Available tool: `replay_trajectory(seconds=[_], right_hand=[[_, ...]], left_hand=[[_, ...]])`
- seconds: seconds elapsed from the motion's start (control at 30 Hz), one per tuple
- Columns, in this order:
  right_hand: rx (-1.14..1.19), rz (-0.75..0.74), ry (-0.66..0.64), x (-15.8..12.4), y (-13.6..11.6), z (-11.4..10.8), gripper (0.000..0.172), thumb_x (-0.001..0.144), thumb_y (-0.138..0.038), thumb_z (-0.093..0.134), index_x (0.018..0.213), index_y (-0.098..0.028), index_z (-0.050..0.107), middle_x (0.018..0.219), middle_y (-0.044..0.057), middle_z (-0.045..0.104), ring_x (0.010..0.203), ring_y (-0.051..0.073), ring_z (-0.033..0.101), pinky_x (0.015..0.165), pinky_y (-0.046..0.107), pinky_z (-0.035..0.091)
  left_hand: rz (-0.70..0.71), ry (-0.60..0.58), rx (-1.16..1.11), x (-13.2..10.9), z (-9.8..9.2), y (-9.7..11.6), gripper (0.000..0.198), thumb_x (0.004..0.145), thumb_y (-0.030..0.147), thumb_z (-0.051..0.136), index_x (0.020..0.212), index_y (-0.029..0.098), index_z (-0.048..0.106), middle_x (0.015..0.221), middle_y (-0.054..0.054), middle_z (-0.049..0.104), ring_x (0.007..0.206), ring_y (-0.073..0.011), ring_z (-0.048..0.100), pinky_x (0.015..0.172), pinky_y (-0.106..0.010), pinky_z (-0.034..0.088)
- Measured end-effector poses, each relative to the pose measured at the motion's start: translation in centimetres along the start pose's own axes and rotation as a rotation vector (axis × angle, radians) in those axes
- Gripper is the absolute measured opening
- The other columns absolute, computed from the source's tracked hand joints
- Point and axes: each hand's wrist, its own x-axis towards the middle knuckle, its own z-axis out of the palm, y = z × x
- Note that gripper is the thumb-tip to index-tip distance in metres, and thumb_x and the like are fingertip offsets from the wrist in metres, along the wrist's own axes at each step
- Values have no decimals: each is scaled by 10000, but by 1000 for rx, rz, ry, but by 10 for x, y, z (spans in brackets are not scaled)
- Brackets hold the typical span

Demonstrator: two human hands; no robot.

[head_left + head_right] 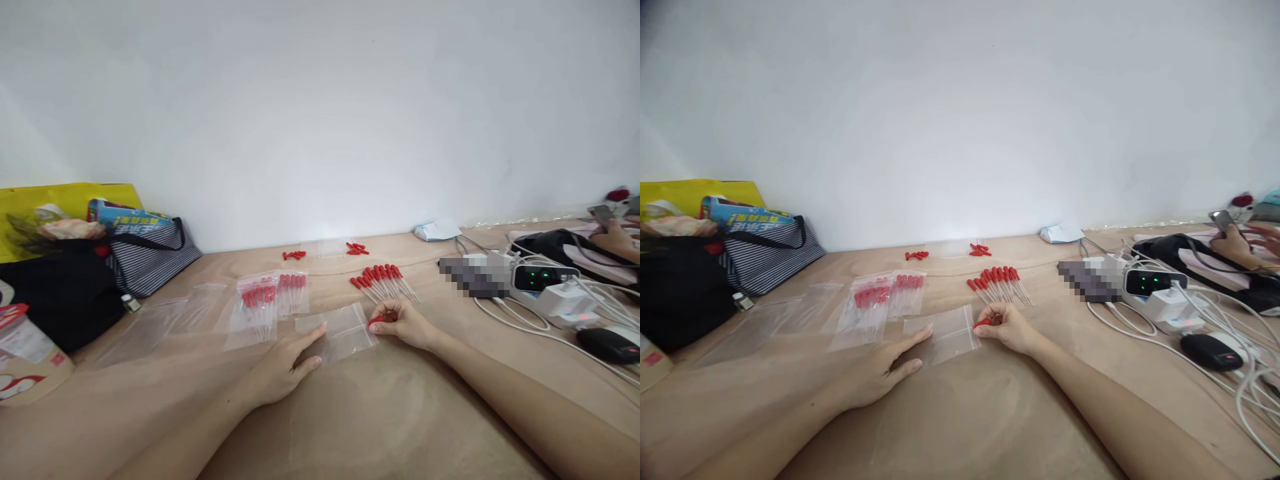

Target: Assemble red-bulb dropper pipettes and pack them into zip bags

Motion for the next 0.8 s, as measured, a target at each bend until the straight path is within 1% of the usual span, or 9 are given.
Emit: replay_trajectory(seconds=[0.07, 0.13, 0.23, 0.3, 0.37, 0.5, 0.63, 0.73, 0.8], right_hand=[[-63, -50, 6, 2, 1, 3, 241, 528, -341, 722, 630, -155, 607, 576, -29, 550, 508, 74, 467, 470, 197, 368], [-86, -33, -8, 3, 2, 4, 250, 544, -352, 709, 691, -162, 640, 556, -34, 541, 476, 74, 452, 456, 206, 364], [1, 37, -61, 2, 4, 2, 297, 590, -353, 676, 811, -158, 639, 571, -31, 564, 503, 83, 494, 520, 228, 410], [65, 55, -74, 0, 4, -1, 319, 585, -347, 679, 832, -152, 624, 641, -14, 599, 575, 93, 537, 595, 249, 437], [108, 51, -66, -1, 3, -2, 349, 558, -338, 700, 832, -147, 601, 699, -2, 613, 612, 96, 554, 620, 253, 443], [193, -1, -57, 0, 1, 5, 394, 527, -316, 728, 809, -167, 496, 742, 1, 622, 609, 91, 561, 581, 234, 436], [243, -18, -104, 1, -1, 17, 431, 511, -298, 739, 725, -194, 380, 697, -27, 618, 587, 89, 561, 549, 217, 431], [148, -6, -210, 1, -3, 16, 399, 515, -302, 735, 692, -182, 399, 636, -40, 596, 530, 71, 530, 495, 185, 401], [64, 32, -288, 2, -5, 8, 356, 542, -341, 711, 722, -171, 455, 661, -30, 596, 477, 55, 490, 433, 168, 361]], left_hand=[[-11, 12, 14, 1, 0, 0, 481, 811, 325, 479, 1272, 246, 366, 1315, -42, 396, 1181, -206, 395, 975, -404, 326], [-6, 27, 10, 1, 1, -1, 459, 799, 345, 497, 1237, 230, 422, 1303, -49, 414, 1179, -210, 398, 976, -407, 325], [24, 62, -22, 2, 5, -7, 363, 844, 341, 425, 1182, 228, 490, 1275, -36, 453, 1166, -191, 416, 977, -391, 329], [47, 77, -44, 2, 7, -11, 335, 866, 324, 383, 1168, 242, 504, 1256, -20, 475, 1160, -180, 424, 976, -387, 333], [72, 84, -56, 3, 8, -13, 327, 863, 311, 391, 1165, 257, 504, 1242, -10, 489, 1158, -179, 426, 973, -390, 337], [84, 86, -52, 5, 9, -12, 324, 852, 294, 413, 1157, 247, 513, 1219, -14, 510, 1151, -181, 435, 962, -386, 353], [75, 106, -44, 5, 9, -10, 320, 844, 277, 424, 1142, 230, 529, 1199, -19, 529, 1142, -178, 445, 957, -375, 362], [78, 117, -43, 5, 9, -8, 312, 837, 271, 433, 1129, 246, 539, 1187, -12, 540, 1125, -184, 462, 946, -383, 372], [79, 119, -41, 4, 8, -7, 309, 835, 271, 433, 1123, 254, 543, 1183, -10, 544, 1117, -186, 470, 941, -387, 376]])
